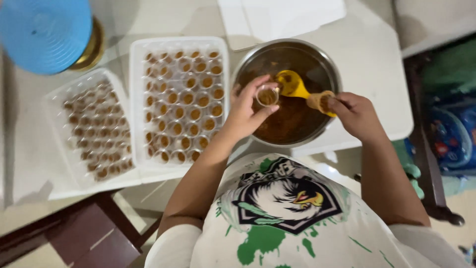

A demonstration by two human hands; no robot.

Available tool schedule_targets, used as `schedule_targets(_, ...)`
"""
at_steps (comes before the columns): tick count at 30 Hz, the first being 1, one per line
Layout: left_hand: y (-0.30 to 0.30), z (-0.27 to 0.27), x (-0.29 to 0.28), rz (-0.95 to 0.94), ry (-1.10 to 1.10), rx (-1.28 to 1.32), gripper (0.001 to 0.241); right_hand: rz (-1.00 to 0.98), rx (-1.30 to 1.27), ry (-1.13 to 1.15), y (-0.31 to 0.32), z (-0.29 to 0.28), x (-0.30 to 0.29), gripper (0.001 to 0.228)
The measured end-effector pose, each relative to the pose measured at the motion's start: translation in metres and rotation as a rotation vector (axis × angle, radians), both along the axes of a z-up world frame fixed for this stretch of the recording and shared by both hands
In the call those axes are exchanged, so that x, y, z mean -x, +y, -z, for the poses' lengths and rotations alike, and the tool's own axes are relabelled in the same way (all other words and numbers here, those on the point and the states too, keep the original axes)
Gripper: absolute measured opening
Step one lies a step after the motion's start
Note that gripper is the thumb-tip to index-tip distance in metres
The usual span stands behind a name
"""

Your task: The person uses a yellow spoon to scoop a brown mixture from a metal bowl into small cylindrical plastic molds held in their hands or arranged in a tray.

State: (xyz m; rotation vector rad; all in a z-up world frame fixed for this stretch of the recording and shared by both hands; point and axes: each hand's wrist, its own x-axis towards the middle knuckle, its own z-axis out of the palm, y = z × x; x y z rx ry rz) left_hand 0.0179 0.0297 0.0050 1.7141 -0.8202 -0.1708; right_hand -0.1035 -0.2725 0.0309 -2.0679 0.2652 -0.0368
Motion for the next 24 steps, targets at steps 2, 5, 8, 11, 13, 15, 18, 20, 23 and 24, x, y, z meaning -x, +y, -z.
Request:
schedule_targets(2,0.015,-0.003,-0.017,-0.174,-0.028,-0.098,0.069,0.033,-0.059,0.041,0.0,0.007,0.002,0.022)
schedule_targets(5,0.062,0.006,-0.048,-0.421,-0.113,-0.136,0.058,0.106,-0.092,0.133,-0.01,0.024,0.009,0.024)
schedule_targets(8,0.112,0.008,-0.081,-0.554,-0.092,-0.203,0.05,0.152,-0.057,0.214,-0.01,0.024,0.01,0.025)
schedule_targets(11,0.144,0.026,-0.1,-0.662,-0.048,-0.358,0.055,0.173,-0.02,0.264,-0.005,0.021,0.01,0.025)
schedule_targets(13,0.155,0.041,-0.11,-0.72,-0.096,-0.388,0.058,0.18,0.004,0.276,-0.005,0.027,0.009,0.025)
schedule_targets(15,0.16,0.053,-0.116,-0.769,0.022,-0.542,0.059,0.122,-0.033,0.214,-0.01,0.038,0.012,0.026)
schedule_targets(18,0.164,0.07,-0.123,-0.745,-0.031,-0.596,0.06,0.128,-0.014,0.233,-0.007,0.037,0.011,0.027)
schedule_targets(20,0.162,0.071,-0.124,-0.722,-0.044,-0.598,0.06,0.145,0.026,0.28,-0.003,0.03,0.009,0.027)
schedule_targets(23,0.159,0.063,-0.122,-0.698,-0.04,-0.622,0.061,0.165,0.055,0.327,-0.001,0.028,0.007,0.028)
schedule_targets(24,0.158,0.059,-0.121,-0.698,-0.023,-0.643,0.062,0.167,0.045,0.326,-0.002,0.029,0.007,0.028)
